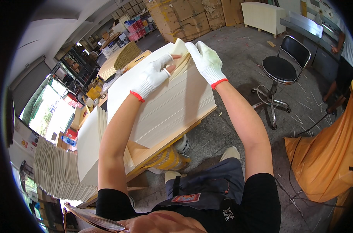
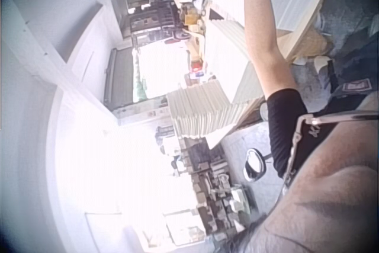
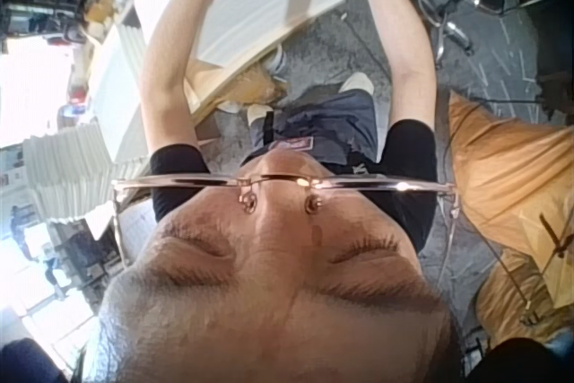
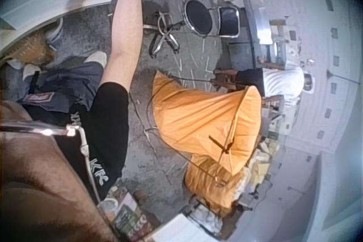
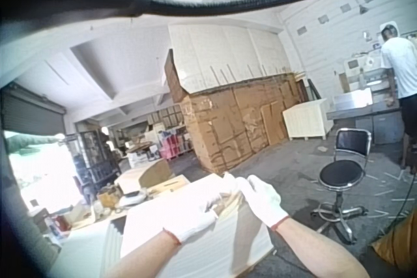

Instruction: The person counts paper by flipping through stacks by hand and moving counted sections to new stacks on the table.

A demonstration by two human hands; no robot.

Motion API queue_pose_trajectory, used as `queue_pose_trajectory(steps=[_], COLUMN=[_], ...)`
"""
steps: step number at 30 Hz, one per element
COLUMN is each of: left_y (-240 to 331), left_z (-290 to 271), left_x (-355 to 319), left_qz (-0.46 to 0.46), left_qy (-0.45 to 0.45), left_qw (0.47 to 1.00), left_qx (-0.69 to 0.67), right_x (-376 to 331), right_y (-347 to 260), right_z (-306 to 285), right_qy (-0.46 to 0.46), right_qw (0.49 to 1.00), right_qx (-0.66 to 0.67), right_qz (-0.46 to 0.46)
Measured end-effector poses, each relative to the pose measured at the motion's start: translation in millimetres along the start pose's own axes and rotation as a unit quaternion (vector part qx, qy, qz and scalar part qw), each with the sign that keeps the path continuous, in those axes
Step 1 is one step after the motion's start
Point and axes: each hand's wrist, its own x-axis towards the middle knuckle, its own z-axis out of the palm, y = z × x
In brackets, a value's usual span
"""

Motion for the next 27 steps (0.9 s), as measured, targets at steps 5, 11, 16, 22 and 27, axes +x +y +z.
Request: queue_pose_trajectory(steps=[5, 11, 16, 22, 27], left_y=[-4.4, 5.6, 10.0, -26.1, 12.0], left_z=[4.3, 0.0, -2.4, 10.9, -0.4], left_x=[2.9, -0.6, -1.8, 10.7, 1.6], left_qz=[0.045, -0.047, -0.044, 0.045, -0.028], left_qy=[0.029, -0.022, -0.018, 0.049, -0.020], left_qw=[0.998, 0.999, 0.999, 0.998, 0.998], left_qx=[0.025, 0.014, 0.015, -0.009, 0.050], right_x=[3.8, 1.4, 1.1, 0.1, 1.6], right_y=[7.8, 4.8, 4.2, -3.5, 9.1], right_z=[1.6, 4.2, 2.2, 3.7, 3.1], right_qy=[-0.001, 0.012, 0.009, 0.003, 0.022], right_qw=[0.999, 1.000, 1.000, 1.000, 0.999], right_qx=[-0.046, -0.008, -0.021, -0.027, -0.021], right_qz=[-0.014, -0.012, -0.008, -0.013, -0.022])
